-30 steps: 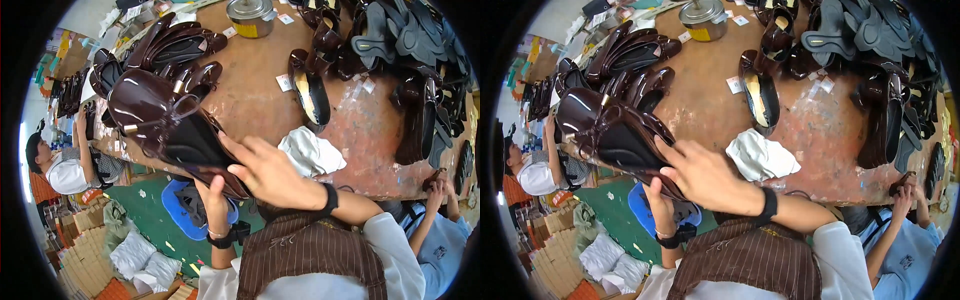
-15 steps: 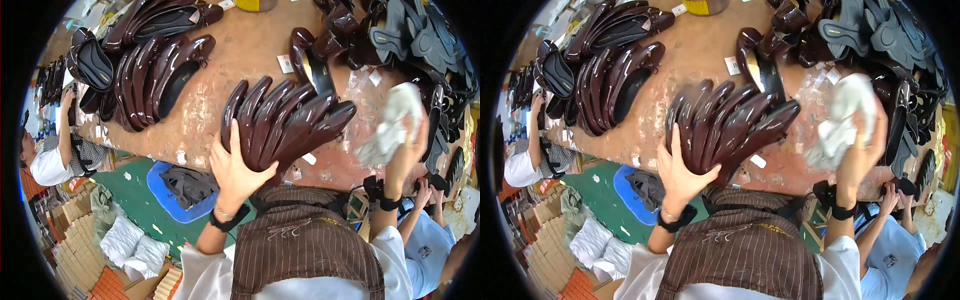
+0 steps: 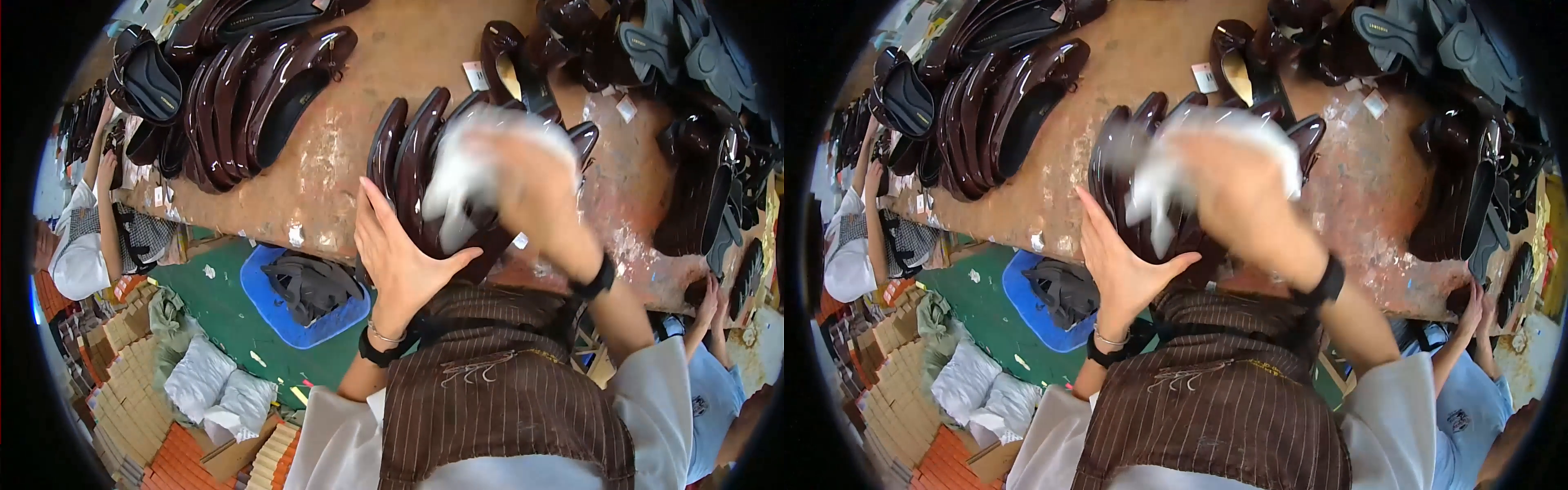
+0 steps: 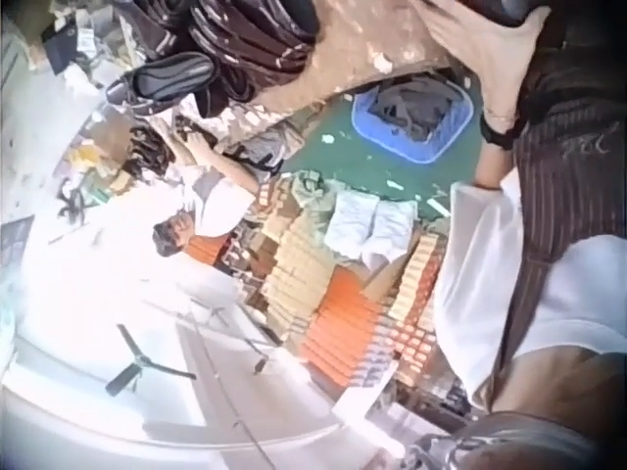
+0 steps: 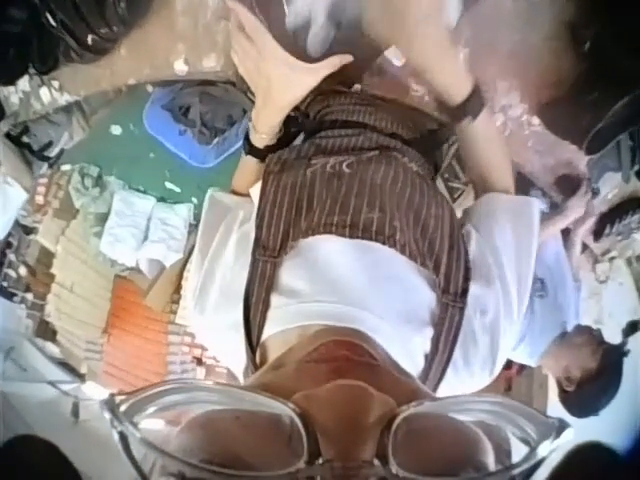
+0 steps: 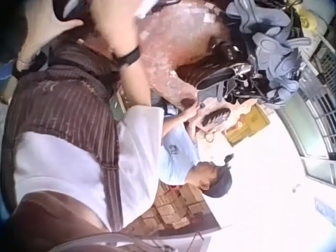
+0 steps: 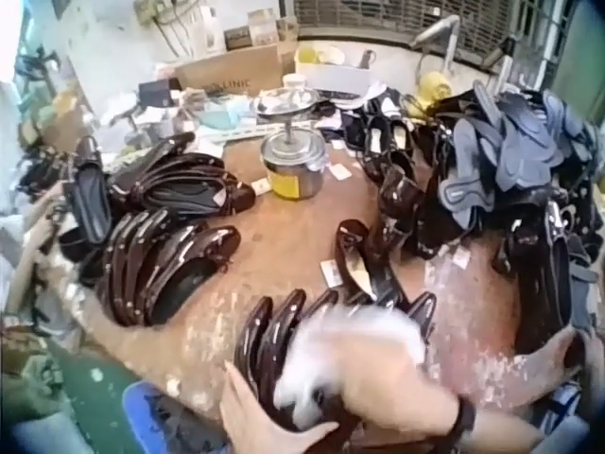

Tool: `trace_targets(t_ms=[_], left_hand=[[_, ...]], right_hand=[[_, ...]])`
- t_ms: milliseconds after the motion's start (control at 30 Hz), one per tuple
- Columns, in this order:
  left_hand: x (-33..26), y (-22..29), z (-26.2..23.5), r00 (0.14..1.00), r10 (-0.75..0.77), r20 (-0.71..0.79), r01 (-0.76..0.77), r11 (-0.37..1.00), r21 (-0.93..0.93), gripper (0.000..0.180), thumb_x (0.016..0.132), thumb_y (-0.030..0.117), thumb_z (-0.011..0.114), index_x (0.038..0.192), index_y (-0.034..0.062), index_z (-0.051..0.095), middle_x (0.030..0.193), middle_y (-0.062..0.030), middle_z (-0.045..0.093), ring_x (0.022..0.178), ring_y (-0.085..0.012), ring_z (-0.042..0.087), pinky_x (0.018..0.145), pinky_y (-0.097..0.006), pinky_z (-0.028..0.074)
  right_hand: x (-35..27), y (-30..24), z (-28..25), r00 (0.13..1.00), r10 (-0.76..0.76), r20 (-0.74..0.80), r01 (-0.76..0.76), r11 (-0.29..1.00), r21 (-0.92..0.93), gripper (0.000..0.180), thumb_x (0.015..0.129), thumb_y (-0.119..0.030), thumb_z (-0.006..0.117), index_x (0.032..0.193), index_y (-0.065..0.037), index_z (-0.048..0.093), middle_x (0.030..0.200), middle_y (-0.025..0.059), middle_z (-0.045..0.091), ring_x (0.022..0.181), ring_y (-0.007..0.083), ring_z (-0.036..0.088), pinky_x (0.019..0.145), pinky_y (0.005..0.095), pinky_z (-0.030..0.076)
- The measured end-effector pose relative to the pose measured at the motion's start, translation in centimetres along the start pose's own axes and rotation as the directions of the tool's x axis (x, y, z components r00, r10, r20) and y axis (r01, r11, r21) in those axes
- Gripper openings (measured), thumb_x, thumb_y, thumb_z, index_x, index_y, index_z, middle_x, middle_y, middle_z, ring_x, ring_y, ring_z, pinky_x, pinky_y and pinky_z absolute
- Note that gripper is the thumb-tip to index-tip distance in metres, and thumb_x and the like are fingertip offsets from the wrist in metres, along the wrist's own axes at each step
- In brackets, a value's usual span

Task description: The recorder cleans and inspects finished shoes, then attaches paper labels to them.

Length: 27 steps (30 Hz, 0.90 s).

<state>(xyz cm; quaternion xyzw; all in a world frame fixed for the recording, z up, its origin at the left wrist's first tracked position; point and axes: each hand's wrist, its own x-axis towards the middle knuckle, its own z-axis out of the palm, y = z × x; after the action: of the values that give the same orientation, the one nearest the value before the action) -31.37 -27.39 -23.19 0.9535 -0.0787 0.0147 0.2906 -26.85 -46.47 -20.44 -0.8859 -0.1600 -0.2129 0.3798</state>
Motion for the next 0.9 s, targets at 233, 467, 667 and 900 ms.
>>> trace_targets(t_ms=[233,467,667,900], left_hand=[[1.4,-6.9,-3.3,0.919,0.207,0.335,0.327,0.073,-0.942,0.12,0.08,0.058,0.07,0.157,0.0082,-0.008,0.161,-0.0248,0.008,0.148,-0.0323,0.021,0.12,-0.04,0.016],[1.2,-11.0,-4.2,0.886,0.349,0.305,0.46,-0.588,-0.665,0.107,0.085,0.082,0.036,0.158,0.0071,0.012,0.156,-0.0235,0.024,0.136,-0.027,0.038,0.11,-0.036,0.032],[3.5,-7.1,-5.2,0.842,0.016,0.539,0.538,-0.096,-0.838,0.102,0.087,0.083,0.029,0.158,0.0118,0.012,0.149,-0.0263,0.035,0.129,-0.0299,0.044,0.111,-0.038,0.032],[0.7,0.6,-1.8,0.969,0.089,0.232,-0.085,0.996,-0.029,0.15,0.054,0.065,0.085,0.155,0.0038,-0.007,0.145,-0.0479,0.017,0.139,-0.0562,0.022,0.115,-0.056,0.021]], right_hand=[[-4.4,-5.7,6.5,0.931,0.001,0.366,0.081,0.975,-0.209,0.054,0.079,-0.01,0.057,0.129,0.011,0.052,0.122,0.0214,0.061,0.109,0.0316,0.064,0.098,0.0385,0.051],[2.6,-5.5,2.5,0.986,0.067,0.155,-0.094,0.981,0.171,0.048,0.074,-0.003,0.067,0.122,-0.006,0.057,0.121,0.0171,0.062,0.107,0.0381,0.063,0.087,0.0424,0.054],[-8.7,-7.9,5.9,0.877,-0.126,0.464,0.09,0.991,0.099,0.041,0.079,-0.005,0.056,0.119,0.0,0.064,0.135,0.0177,0.056,0.123,0.0386,0.055,0.105,0.0416,0.047],[-7.4,-1.4,-8.7,0.82,0.542,-0.184,-0.428,0.794,0.432,0.037,0.093,-0.008,0.059,0.129,0.002,0.059,0.119,0.0104,0.069,0.113,0.0288,0.064,0.096,0.0385,0.052]])
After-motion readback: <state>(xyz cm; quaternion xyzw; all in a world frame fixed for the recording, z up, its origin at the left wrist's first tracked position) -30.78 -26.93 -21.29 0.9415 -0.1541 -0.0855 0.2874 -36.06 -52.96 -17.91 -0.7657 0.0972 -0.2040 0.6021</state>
